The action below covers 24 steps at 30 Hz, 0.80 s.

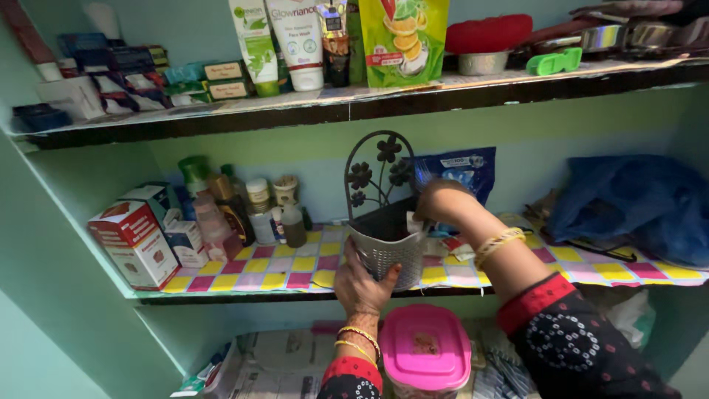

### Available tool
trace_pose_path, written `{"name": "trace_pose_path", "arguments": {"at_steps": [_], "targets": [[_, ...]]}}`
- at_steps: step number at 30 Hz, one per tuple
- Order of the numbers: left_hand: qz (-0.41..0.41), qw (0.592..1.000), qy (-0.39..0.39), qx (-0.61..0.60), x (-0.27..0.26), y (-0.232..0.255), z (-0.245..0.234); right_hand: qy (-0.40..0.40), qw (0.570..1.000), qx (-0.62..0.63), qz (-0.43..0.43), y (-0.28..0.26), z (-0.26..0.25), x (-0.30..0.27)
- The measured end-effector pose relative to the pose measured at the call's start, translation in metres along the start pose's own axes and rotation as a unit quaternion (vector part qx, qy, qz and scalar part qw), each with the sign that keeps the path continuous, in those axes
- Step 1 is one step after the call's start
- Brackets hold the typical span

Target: The person organizes a shelf by placing a toothpaste tube and a toothbrush into a metal basket, then arranging several bottles, boxes, and jars on the shelf. The person also moves a pink-lidded container and adjusts items to tidy the space.

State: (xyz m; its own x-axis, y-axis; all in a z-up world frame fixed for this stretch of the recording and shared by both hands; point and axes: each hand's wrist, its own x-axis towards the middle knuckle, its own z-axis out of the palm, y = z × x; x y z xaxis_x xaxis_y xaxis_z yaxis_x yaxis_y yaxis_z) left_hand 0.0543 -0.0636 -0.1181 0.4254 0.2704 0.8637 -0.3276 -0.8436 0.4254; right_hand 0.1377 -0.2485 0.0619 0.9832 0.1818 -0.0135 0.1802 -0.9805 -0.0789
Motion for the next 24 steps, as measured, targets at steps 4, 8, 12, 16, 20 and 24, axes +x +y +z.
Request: {"name": "trace_pose_path", "arguments": {"at_steps": [4,8,12,16,20,24], "targets": [[0.008,1.000,0.008,-0.017,0.001,0.002,-0.002,0.059,0.994,-0.093,0.011,-0.032,0.000,-0.026],[-0.016,0.999,-0.020,-0.022,0.003,0.006,-0.007,0.050,0.994,-0.102,0.009,-0.038,0.004,-0.017],[-0.005,1.000,-0.008,-0.018,0.004,0.011,-0.012,0.128,0.990,-0.065,-0.015,-0.035,0.008,-0.019],[0.009,1.000,-0.004,-0.027,0.004,0.012,-0.014,0.146,0.981,0.120,0.038,-0.018,-0.010,-0.047],[0.035,0.999,0.008,-0.023,0.004,0.012,-0.016,0.107,0.982,0.126,0.086,0.031,-0.011,-0.064],[0.047,0.999,0.018,-0.020,0.004,0.014,-0.017,0.037,0.998,0.035,-0.037,0.069,0.049,-0.054]]}}
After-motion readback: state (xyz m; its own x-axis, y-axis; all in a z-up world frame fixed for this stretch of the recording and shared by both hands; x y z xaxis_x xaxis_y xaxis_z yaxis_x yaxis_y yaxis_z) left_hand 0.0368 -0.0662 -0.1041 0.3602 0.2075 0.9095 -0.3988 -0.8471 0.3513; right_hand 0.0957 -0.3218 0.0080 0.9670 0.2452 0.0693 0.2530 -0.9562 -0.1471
